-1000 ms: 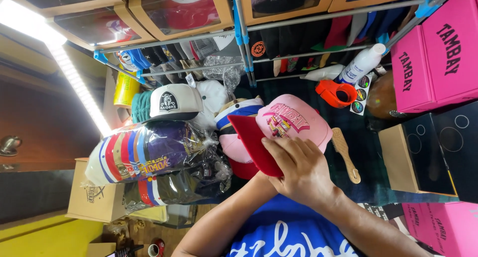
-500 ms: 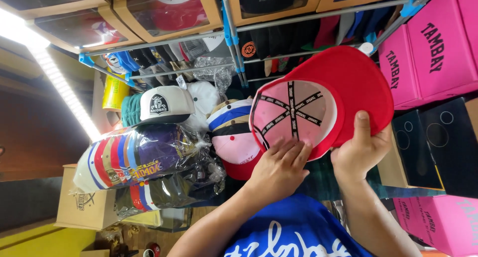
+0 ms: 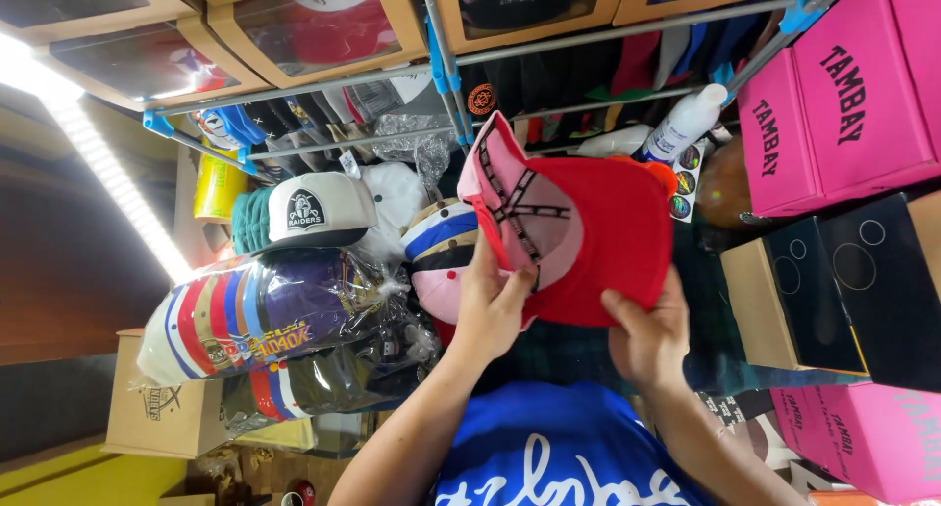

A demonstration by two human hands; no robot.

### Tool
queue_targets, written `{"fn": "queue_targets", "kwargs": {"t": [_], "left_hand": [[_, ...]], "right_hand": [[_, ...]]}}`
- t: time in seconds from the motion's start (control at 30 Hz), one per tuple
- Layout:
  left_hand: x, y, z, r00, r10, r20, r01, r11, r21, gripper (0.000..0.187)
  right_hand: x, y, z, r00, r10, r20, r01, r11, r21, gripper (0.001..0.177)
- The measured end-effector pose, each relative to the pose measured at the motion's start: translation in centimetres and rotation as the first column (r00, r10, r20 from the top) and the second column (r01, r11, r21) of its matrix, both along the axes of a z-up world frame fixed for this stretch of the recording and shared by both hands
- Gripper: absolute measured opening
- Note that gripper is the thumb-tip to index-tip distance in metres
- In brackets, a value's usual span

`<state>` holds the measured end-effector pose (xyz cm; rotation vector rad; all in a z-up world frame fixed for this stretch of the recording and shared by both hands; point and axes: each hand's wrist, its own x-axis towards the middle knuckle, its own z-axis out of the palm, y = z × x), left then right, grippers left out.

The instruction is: The person places a cap inside a box and then uses a brush to clean the surface of another cap.

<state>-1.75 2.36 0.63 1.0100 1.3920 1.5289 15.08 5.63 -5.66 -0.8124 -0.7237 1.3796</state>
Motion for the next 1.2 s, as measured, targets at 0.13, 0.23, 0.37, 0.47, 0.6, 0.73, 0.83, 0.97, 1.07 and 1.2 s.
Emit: {"fn": "queue_targets", "kwargs": {"t": [0.13, 0.23, 0.37, 0.47, 0.6, 0.73, 0.83, 0.97, 1.07, 1.2], "left_hand": [[-1.0, 2.1, -5.6, 0.902, -0.134, -0.410, 0.173, 0.983, 0.060, 0.069], [-0.5, 1.9, -3.0, 0.867, -0.284, -0.408, 0.293, 0.955, -0.042, 0.071], [-3.7, 2.2, -2.1, 0.784, -0.430, -0.447, 0.350, 0.902, -0.253, 0.071], [-5.7, 2.6, -0.8, 0.645, -0.113, -0.756, 0.092, 0.993, -0.070, 0.033], [-8.5, 3.3, -1.0, 0.351, 0.385, -0.853, -0.002, 0.912, 0.411, 0.004], [-9.5, 3.3, -0.5, 0.729, 0.022, -0.685, 0.230, 0.934, 0.274, 0.017], [-10.3, 3.4, -2.3, 0.654, -0.048, -0.755, 0.266, 0.949, 0.170, 0.026], [-8.1, 2.2, 2.7, 0.674, -0.157, -0.721, 0.212, 0.977, -0.015, 0.044], [-6.6, 0.6, 4.6, 0.784, -0.225, -0.578, 0.182, 0.974, -0.132, 0.065], [-4.8, -0.2, 5.6, 0.857, -0.310, -0.411, 0.162, 0.920, -0.356, 0.075]], "right_hand": [[-1.0, -2.0, -0.4, 0.960, 0.248, -0.133, -0.253, 0.967, -0.023, 0.038], [-0.9, -2.3, 0.8, 0.922, 0.388, -0.001, -0.388, 0.922, 0.004, 0.032], [1.6, -0.7, -4.9, 0.893, 0.445, -0.076, -0.449, 0.891, -0.062, 0.037], [2.1, 0.6, -2.3, 0.852, 0.485, -0.200, -0.510, 0.855, -0.100, 0.035], [2.3, 1.3, 0.1, 0.729, 0.562, -0.390, -0.639, 0.763, -0.095, 0.045], [3.9, 1.5, -5.0, 0.667, 0.565, -0.486, -0.708, 0.684, -0.176, 0.046], [4.8, 1.7, -7.9, 0.659, 0.546, -0.517, -0.718, 0.662, -0.217, 0.043], [4.2, 1.9, -5.7, 0.683, 0.511, -0.522, -0.692, 0.681, -0.239, 0.044], [4.6, 2.3, -6.7, 0.701, 0.493, -0.515, -0.669, 0.705, -0.237, 0.043], [4.4, 2.4, -6.7, 0.699, 0.512, -0.499, -0.667, 0.719, -0.196, 0.038]]}}
